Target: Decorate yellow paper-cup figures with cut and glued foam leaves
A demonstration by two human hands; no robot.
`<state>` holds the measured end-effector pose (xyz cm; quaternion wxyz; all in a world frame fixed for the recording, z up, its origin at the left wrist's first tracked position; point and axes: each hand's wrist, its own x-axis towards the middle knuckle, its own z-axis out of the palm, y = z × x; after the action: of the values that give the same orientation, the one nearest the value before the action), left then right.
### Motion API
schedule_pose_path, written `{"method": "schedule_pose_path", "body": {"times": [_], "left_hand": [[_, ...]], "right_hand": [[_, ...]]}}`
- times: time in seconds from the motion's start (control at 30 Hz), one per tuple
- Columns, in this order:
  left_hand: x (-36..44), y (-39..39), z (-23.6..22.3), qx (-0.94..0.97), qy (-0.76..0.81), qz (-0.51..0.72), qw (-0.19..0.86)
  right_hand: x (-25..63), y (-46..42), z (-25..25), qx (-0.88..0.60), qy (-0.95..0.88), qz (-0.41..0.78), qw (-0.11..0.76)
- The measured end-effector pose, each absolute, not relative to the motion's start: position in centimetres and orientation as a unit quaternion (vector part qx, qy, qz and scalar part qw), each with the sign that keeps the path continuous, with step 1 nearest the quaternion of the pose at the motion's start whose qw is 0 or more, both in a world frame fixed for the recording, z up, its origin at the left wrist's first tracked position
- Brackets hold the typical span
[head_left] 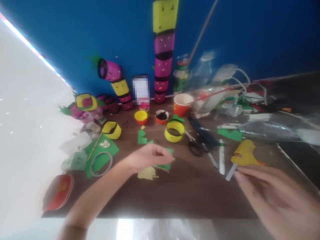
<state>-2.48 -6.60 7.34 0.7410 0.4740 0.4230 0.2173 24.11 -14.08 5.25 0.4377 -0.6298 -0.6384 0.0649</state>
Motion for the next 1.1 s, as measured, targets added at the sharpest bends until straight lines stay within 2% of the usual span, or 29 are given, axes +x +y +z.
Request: {"method": "schedule_pose_path", "body": {"times": [0.1,0.2,0.6,1.1], "left_hand": [[-2.4,-6.7,7.4,0.408,0.351,0.189,0.821],[-2.1,-6.8,7.2,0.384,0.309,0.169,0.853],[-2.1,-7.3,9.1,0.499,0.252,0.140,0.817],[-3.1,-8.2,11.6,0.659,0.271,0.129,0.689]], "right_hand": [[19.4,-14.1,6.5,-0.498,-0.635,0.256,0.532],[16.8,-13.6,6.9,-0.427,-0.629,0.332,0.559],[15.6,-14.4,7.4,-0.377,-0.648,0.337,0.570],[15.7,-15.0,6.7,-0.373,-0.694,0.290,0.543]]}}
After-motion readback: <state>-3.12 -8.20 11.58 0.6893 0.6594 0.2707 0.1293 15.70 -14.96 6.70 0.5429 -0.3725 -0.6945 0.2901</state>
